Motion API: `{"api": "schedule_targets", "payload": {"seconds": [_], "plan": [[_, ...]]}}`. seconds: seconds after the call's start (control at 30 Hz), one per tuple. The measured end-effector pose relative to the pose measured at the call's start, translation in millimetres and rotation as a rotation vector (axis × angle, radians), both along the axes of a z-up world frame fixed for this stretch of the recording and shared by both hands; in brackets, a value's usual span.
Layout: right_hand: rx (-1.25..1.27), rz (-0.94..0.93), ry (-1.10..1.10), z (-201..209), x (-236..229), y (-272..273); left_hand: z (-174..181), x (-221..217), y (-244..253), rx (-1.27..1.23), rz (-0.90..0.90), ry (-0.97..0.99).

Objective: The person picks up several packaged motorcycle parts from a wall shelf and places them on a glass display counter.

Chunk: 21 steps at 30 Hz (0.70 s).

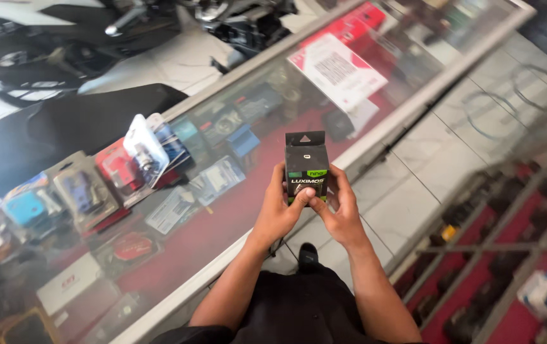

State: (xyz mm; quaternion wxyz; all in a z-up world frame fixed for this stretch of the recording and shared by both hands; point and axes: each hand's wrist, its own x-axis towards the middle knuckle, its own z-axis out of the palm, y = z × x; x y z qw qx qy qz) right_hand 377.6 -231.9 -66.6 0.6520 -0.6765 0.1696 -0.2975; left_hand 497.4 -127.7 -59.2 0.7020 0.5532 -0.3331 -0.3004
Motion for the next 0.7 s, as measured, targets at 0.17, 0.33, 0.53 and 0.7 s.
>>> {"api": "schedule_targets", "payload": {"seconds": [0.17,0.33,0.53,0.7], "plan": [[-0.237,0.089,0.066,7.2,27.1,-37.3,9.4,8.3,-14.4,0.027,0.133,-0.117],[-0.261,0.148,0.187,6.6,46.2,-50.3,9.9,13.5,-18.9,0.184,0.304,-0.343],[-0.367,0.254,0.102,-2.2,76.5,-56.2,0.7,20.1,-16.0,0.319,0.5,-0.38],[-0.604,0.267,0.183,-14.7,108.7,-55.7,-15.9,37.1,-4.7,0.464,0.597,-0.474]]}}
